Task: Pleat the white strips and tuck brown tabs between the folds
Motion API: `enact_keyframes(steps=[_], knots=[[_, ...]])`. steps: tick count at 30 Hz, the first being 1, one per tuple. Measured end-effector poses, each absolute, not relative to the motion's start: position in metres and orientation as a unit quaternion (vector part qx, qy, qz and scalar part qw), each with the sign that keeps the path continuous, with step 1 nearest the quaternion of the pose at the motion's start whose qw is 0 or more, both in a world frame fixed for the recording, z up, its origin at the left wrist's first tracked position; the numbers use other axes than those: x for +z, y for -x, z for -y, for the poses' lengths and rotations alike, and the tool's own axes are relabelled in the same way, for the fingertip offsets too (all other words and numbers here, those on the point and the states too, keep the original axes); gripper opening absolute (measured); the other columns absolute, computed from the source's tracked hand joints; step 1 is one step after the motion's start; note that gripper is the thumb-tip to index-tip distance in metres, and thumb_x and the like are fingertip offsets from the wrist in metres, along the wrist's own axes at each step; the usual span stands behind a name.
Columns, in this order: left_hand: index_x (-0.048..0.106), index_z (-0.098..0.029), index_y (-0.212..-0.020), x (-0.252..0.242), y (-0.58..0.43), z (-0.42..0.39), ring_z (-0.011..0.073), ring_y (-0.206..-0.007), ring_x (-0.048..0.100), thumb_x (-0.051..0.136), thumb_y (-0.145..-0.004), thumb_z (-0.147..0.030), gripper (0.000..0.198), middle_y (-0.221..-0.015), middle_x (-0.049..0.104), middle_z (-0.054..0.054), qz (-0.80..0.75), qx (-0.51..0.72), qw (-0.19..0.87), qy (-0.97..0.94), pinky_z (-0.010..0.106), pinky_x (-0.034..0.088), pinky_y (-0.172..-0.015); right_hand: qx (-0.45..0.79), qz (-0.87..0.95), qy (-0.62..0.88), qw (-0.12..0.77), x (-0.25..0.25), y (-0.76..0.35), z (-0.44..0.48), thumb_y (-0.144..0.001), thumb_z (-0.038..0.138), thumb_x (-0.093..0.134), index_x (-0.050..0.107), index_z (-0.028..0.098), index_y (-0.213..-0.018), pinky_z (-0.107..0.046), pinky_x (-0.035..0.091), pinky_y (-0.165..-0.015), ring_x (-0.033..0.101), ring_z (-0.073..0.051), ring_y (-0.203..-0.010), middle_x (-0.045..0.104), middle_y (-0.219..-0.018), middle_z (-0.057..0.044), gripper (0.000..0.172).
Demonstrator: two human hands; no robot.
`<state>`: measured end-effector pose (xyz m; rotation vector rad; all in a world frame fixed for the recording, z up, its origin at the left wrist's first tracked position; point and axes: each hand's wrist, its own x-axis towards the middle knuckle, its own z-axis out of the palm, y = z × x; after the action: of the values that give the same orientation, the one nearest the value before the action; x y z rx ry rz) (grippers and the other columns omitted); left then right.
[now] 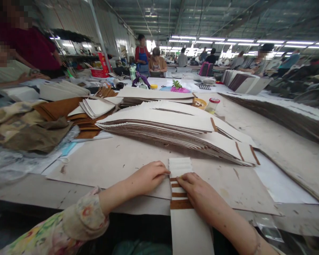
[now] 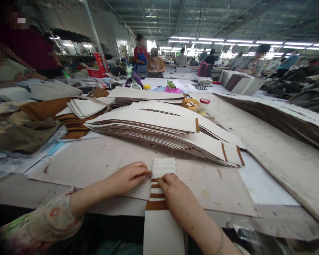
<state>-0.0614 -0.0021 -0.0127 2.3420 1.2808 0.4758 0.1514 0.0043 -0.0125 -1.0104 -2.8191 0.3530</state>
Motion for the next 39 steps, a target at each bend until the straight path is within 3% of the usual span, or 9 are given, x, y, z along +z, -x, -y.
enact_keyframes(steps=[13, 20, 24, 29, 35, 39], knots=[[0.061, -0.016, -0.087, -0.016, 0.032, -0.010, 0.0176, -0.085, 0.050, 0.037, -0.087, -0.017, 0.024, -0.086, 0.056, 0.005, -0.503, 0.115, 0.085, -0.852, 0.028, 0.041, -0.078, 0.074, 0.912, 0.363, 0.178, -0.037, -0.155, 0.006, -0.074, -0.002, 0.039, 0.058, 0.016, -0.102, -0.033, 0.047, -0.081, 0.054, -0.018, -0.090, 0.060, -0.097, -0.008, 0.038], [0.056, -0.016, -0.068, -0.005, 0.022, -0.026, 0.0148, -0.070, 0.050, 0.049, -0.077, -0.021, 0.012, -0.072, 0.054, 0.001, -0.530, 0.129, 0.160, -0.822, 0.024, 0.038, -0.063, 0.060, 0.910, 0.362, 0.195, -0.035, -0.155, 0.008, -0.073, -0.002, 0.041, 0.058, 0.014, -0.101, -0.033, 0.049, -0.077, 0.056, -0.019, -0.087, 0.061, -0.095, -0.008, 0.036], [0.053, -0.017, -0.065, 0.001, 0.013, -0.033, 0.0130, -0.060, 0.045, 0.046, -0.071, -0.018, 0.009, -0.062, 0.051, -0.002, -0.544, 0.127, 0.270, -0.784, 0.023, 0.034, -0.056, 0.052, 0.908, 0.362, 0.204, -0.037, -0.156, 0.008, -0.073, -0.001, 0.043, 0.057, 0.014, -0.102, -0.033, 0.049, -0.077, 0.056, -0.019, -0.086, 0.061, -0.095, -0.008, 0.035], [0.056, -0.015, -0.084, 0.008, 0.006, -0.040, 0.0132, -0.067, 0.050, 0.041, -0.074, -0.022, 0.019, -0.071, 0.057, -0.001, -0.539, 0.117, 0.362, -0.751, 0.022, 0.039, -0.059, 0.038, 0.906, 0.352, 0.232, -0.040, -0.157, 0.009, -0.075, 0.001, 0.043, 0.056, 0.014, -0.104, -0.032, 0.048, -0.077, 0.056, -0.019, -0.086, 0.061, -0.097, -0.008, 0.034], [0.054, -0.018, -0.106, 0.015, -0.009, -0.051, 0.0180, -0.096, 0.051, 0.045, -0.076, -0.030, 0.033, -0.097, 0.061, 0.002, -0.522, 0.144, 0.496, -0.678, 0.028, 0.036, -0.086, 0.044, 0.906, 0.341, 0.248, -0.041, -0.158, 0.009, -0.076, 0.003, 0.046, 0.057, 0.013, -0.103, -0.033, 0.047, -0.079, 0.055, -0.019, -0.087, 0.061, -0.098, -0.007, 0.031], [0.047, -0.017, -0.117, 0.008, -0.016, -0.060, 0.0158, -0.095, 0.053, 0.043, -0.079, -0.029, 0.039, -0.102, 0.061, 0.003, -0.468, 0.150, 0.543, -0.681, 0.027, 0.037, -0.086, 0.059, 0.903, 0.342, 0.254, -0.038, -0.156, 0.009, -0.076, 0.002, 0.047, 0.056, 0.014, -0.103, -0.032, 0.046, -0.080, 0.055, -0.018, -0.088, 0.061, -0.098, -0.006, 0.031]])
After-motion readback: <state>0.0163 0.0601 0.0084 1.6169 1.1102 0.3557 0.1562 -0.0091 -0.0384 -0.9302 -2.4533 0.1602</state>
